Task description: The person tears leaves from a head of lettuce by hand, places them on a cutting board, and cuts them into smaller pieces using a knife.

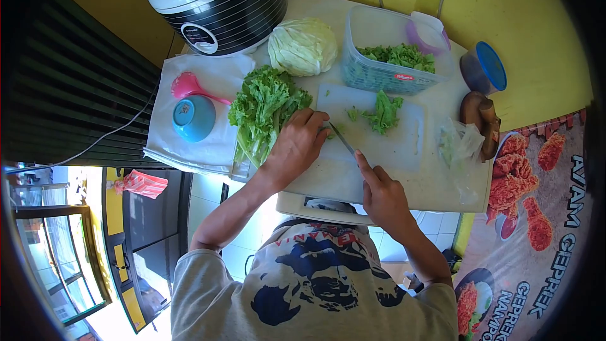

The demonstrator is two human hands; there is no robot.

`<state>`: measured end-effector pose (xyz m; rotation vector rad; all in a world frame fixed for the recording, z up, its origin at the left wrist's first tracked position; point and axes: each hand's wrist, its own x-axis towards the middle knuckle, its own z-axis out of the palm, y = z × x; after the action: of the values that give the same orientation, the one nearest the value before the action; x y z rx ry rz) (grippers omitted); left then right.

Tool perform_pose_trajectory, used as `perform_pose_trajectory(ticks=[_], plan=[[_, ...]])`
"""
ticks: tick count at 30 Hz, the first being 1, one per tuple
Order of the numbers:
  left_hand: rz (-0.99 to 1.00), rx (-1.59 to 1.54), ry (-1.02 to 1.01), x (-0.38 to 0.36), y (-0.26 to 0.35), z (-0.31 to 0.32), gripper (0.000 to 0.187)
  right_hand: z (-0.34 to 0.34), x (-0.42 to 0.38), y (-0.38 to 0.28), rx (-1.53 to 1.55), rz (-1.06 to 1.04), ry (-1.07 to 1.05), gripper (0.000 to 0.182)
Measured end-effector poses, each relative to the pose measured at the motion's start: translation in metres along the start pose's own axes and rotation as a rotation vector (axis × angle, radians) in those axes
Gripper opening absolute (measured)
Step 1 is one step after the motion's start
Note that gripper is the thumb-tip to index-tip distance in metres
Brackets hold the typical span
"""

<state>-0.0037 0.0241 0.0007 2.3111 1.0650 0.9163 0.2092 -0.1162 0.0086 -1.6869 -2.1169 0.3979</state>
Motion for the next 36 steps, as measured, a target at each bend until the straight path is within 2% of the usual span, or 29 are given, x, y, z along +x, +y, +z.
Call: perform_pose_trajectory(ticks=[8, 13, 16, 20, 26, 29, 32, 36], plan=[[-0.014, -0.01, -0.033, 0.003, 0.0, -0.004, 0.023, -0.007, 0.005, 0.003, 0.194, 0.021, 0.105, 0.065], [0.009, -0.02, -0.045, 0.004, 0.001, -0.002, 0.026, -0.015, 0.015, 0.015, 0.074, 0.096, 0.147, 0.062], [0.014, 0.056, -0.02, 0.006, 0.003, -0.002, 0.034, -0.015, 0.015, 0.013, 0.036, 0.113, 0.115, 0.061], [-0.041, -0.024, -0.085, 0.007, 0.007, -0.005, 0.044, -0.017, 0.009, 0.004, 0.082, 0.075, 0.063, 0.06], [0.008, -0.025, -0.13, 0.009, 0.004, -0.004, 0.049, -0.022, 0.006, 0.009, 0.023, 0.156, 0.175, 0.061], [0.013, -0.047, -0.134, 0.014, 0.008, -0.002, 0.049, -0.023, 0.005, 0.005, 0.027, 0.172, 0.045, 0.061], [0.0, -0.055, -0.132, 0.016, 0.007, 0.002, 0.049, -0.024, 0.001, -0.002, 0.175, 0.103, 0.063, 0.061], [-0.012, -0.099, -0.181, 0.023, 0.008, 0.007, 0.053, -0.026, 0.004, 0.005, 0.156, 0.15, 0.177, 0.062]])
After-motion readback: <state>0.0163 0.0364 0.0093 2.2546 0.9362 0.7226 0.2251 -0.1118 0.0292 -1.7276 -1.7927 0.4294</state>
